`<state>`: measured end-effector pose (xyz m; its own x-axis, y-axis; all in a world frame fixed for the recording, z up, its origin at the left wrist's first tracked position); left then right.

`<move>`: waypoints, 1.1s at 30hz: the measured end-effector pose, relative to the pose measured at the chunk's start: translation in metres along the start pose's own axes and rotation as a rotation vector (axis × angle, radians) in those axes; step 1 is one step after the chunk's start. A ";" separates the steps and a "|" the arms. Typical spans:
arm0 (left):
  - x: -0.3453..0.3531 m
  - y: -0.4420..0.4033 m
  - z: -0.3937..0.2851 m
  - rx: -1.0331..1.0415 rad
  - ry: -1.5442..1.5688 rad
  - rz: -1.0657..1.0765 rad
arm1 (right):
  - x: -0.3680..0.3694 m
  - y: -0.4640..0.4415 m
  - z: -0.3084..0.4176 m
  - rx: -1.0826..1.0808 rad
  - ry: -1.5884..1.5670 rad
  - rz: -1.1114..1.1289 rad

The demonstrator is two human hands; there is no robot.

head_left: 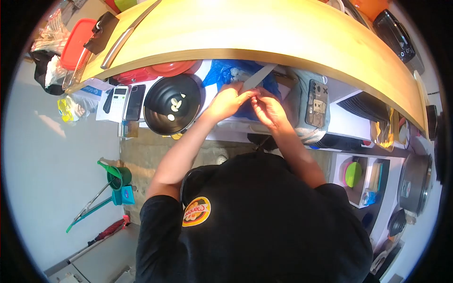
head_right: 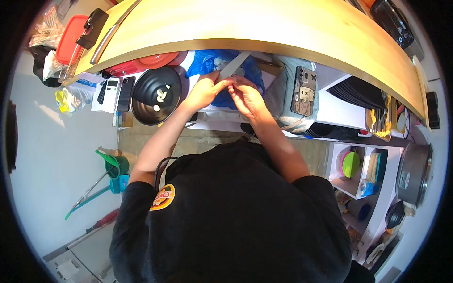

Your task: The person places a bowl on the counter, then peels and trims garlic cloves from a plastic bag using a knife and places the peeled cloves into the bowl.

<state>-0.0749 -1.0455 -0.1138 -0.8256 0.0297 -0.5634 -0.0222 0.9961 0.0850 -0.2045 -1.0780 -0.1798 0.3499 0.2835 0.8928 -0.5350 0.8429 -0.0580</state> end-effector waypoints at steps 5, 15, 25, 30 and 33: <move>0.000 0.006 -0.008 -0.011 -0.086 -0.101 | 0.010 0.003 -0.002 -0.148 0.131 -0.188; 0.007 0.016 -0.019 -0.107 -0.271 -0.111 | -0.017 -0.004 0.026 -0.442 0.150 -0.546; 0.014 -0.006 0.046 -0.203 -0.426 -0.283 | 0.162 -0.026 -0.041 -0.694 1.216 0.354; 0.004 -0.009 0.050 -0.158 -0.204 -0.513 | 0.167 -0.036 -0.074 -0.853 1.422 0.473; -0.003 0.000 0.054 0.074 -0.262 -0.562 | 0.159 -0.023 -0.014 -0.819 1.421 0.302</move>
Point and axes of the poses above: each hand's wrist, its own y-axis away from the middle knuckle, its own x-axis out of the palm, z = x × y, the point moved 4 cm from there along -y, towards the middle knuckle, and after that the axes turned 7 degrees about -x, right-handed, at the moved point
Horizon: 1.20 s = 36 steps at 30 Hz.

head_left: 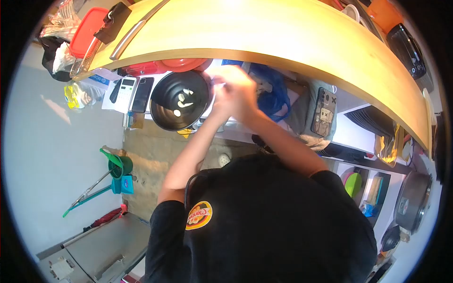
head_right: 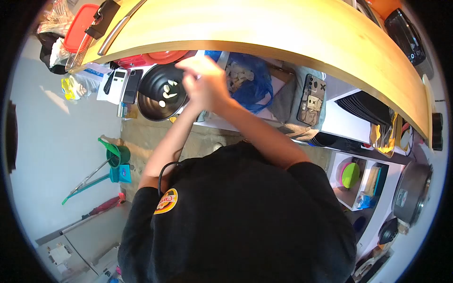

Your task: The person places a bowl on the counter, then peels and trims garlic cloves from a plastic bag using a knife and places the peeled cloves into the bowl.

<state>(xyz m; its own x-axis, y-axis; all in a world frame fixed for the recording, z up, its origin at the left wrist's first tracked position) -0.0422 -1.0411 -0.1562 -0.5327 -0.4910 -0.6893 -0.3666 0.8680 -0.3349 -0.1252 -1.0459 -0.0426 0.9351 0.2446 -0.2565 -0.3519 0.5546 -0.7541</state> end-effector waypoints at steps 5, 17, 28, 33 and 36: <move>-0.021 -0.015 -0.018 -0.445 -0.026 0.392 | -0.071 0.055 -0.086 0.455 0.168 -0.124; -0.010 -0.028 -0.011 -0.424 -0.136 0.344 | -0.017 0.062 -0.123 0.216 0.634 0.434; -0.024 -0.034 -0.019 -0.340 -0.022 0.285 | -0.006 0.094 -0.036 -0.050 0.339 0.552; -0.019 -0.035 -0.023 -0.299 -0.076 0.328 | 0.014 0.119 -0.048 -0.113 0.459 0.655; -0.009 -0.035 -0.020 -0.269 -0.038 0.355 | 0.018 0.127 -0.059 -0.150 0.307 0.609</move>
Point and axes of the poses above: each hand's wrist, its own y-axis away from the middle knuckle, its own x-axis out of the palm, z = x × y, the point moved 4 cm from there along -y, towards the middle knuckle, and after that the axes turned 7 degrees about -x, right-handed, at the moved point
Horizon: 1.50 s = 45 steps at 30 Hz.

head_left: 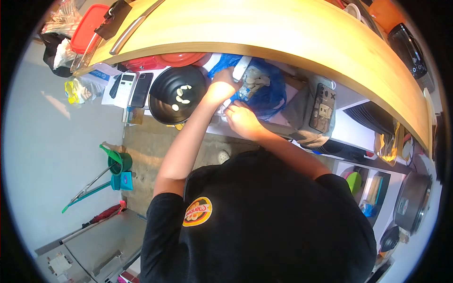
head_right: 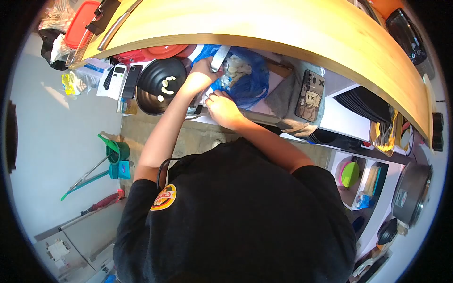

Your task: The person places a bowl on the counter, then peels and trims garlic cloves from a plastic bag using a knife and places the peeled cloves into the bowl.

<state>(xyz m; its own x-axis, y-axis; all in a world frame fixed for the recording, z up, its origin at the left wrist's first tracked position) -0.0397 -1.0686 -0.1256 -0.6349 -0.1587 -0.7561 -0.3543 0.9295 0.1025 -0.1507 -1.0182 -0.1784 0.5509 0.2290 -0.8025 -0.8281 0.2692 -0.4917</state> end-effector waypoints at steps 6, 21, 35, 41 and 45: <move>0.001 0.000 0.012 -0.073 -0.084 -0.003 | -0.053 -0.006 0.001 0.096 -0.152 -0.338; -0.010 0.030 0.009 -0.123 -0.060 0.033 | -0.041 -0.024 -0.087 0.334 0.302 -0.003; -0.007 0.033 -0.003 -0.075 0.594 0.161 | -0.065 -0.005 -0.082 0.714 -0.988 -0.002; -0.013 0.033 0.009 -0.057 0.372 -0.093 | -0.089 -0.019 -0.067 0.416 0.069 -0.107; -0.017 0.040 0.003 -0.093 0.353 -0.041 | -0.074 -0.021 -0.067 0.269 -0.254 -0.070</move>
Point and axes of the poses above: each hand's wrist, its own y-axis away from the middle knuckle, its own x-axis out of the palm, z = x × y, the point moved 4 cm from there along -y, towards the middle knuckle, and after that the axes turned 7 degrees about -x, right-handed, at the moved point
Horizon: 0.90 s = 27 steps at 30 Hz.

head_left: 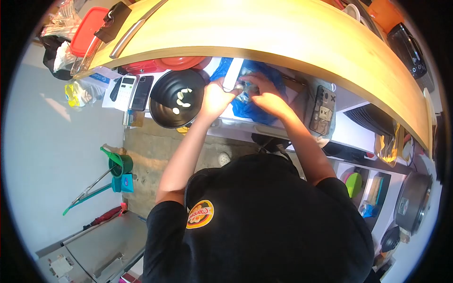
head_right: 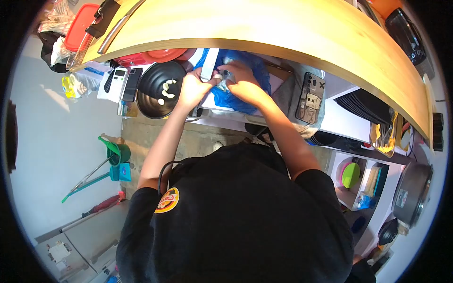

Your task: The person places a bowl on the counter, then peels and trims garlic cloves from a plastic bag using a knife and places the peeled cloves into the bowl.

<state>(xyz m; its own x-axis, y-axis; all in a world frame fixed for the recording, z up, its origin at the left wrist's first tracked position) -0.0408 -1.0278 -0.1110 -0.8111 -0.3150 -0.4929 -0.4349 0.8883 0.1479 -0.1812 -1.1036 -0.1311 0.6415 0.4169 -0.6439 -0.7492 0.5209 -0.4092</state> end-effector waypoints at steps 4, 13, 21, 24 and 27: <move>0.002 0.001 -0.002 0.174 -0.004 0.069 | 0.013 0.004 -0.005 0.373 -0.842 0.106; 0.002 0.021 -0.010 0.079 -0.144 0.094 | 0.010 0.026 0.006 0.324 -0.961 -0.166; -0.004 0.028 -0.020 0.141 -0.252 0.146 | 0.013 0.031 0.009 0.384 -1.217 -0.082; -0.007 0.032 -0.024 0.127 -0.244 0.161 | 0.009 0.029 0.014 0.376 -1.158 -0.061; -0.007 0.033 -0.025 0.117 -0.257 0.173 | 0.010 0.029 0.013 0.358 -1.162 -0.018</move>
<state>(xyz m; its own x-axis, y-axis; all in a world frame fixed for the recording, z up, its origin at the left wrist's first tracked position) -0.0592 -1.0045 -0.0812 -0.7376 -0.0746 -0.6711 -0.2392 0.9583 0.1564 -0.1946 -1.0752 -0.1409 0.5542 0.7309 0.3984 -0.7685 0.6331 -0.0923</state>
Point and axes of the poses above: each hand's wrist, its own y-axis away from the middle knuckle, its own x-axis out of the palm, z = x × y, the point moved 4 cm from there along -y, towards the middle knuckle, and after that the axes turned 7 degrees about -x, right-handed, at the moved point
